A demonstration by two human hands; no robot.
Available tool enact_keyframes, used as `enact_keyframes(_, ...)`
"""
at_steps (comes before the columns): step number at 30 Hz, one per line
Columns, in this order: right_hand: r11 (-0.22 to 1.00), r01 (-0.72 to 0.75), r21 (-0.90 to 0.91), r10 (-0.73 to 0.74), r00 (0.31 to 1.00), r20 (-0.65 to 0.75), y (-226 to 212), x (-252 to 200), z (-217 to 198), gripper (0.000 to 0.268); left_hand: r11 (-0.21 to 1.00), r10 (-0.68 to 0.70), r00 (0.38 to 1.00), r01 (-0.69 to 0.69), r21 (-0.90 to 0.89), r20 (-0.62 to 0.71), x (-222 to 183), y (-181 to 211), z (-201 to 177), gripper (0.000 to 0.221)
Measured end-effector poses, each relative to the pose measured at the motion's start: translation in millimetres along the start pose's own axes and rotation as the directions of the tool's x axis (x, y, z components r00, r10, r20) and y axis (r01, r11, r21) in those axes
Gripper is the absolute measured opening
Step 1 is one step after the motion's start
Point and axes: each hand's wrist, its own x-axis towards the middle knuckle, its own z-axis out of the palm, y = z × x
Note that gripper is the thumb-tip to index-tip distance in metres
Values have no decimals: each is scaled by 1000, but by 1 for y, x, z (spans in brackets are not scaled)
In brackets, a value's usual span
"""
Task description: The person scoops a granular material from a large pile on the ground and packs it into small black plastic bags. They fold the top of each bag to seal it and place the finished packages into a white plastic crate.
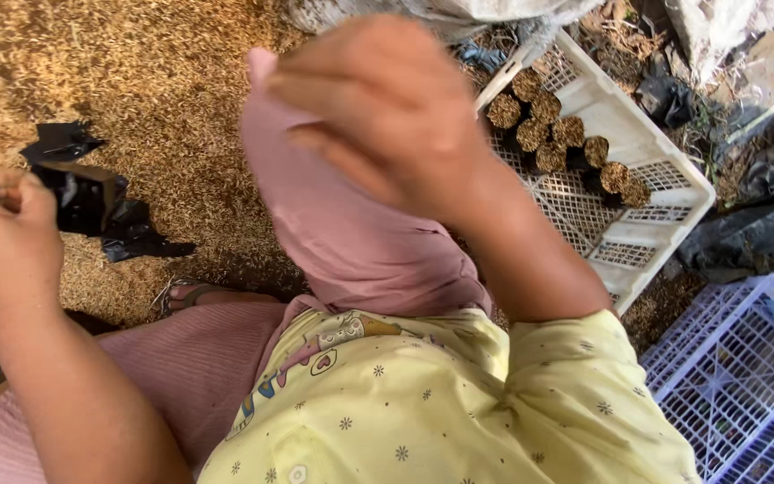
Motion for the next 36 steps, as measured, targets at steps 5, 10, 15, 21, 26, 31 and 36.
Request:
enact_keyframes(5, 963, -206, -172, 129, 917, -379, 21, -88, -107, 38, 999, -8, 998, 11, -46, 64, -8, -36, 11, 12)
enact_keyframes(10, 892, -437, -116, 192, 599, -777, 39, -193, -138, 50, 960, -147, 979, 105, 261, 143, -24, -48, 17, 22)
enact_keyframes(15, 828, -500, 255, 507, 471, -722, 88, -230, 37, 51, 1000, 15, 997, -14, -8, 79, -31, -44, 21, 12)
enact_keyframes(21, 522, -851, 60, 840, 525, 140, 72, -288, 251, 70, 1000, -28, 999, 28, 9, -19, -26, -31, 17, 5)
enact_keyframes(26, -253, -967, 12, 699, -174, 694, 74, -293, 179, 69, 985, -15, 994, 34, 168, -109, 2, -17, 38, 7)
enact_keyframes(31, 381, -881, -279, 886, 262, 382, 131, -118, 51, 40, 981, -181, 976, 187, 40, -118, 32, 0, 68, 10)
enact_keyframes(36, 888, -409, -211, 437, 603, 667, 151, 25, 87, 42, 941, -337, 940, 338, 29, -46, 47, 0, 102, 15)
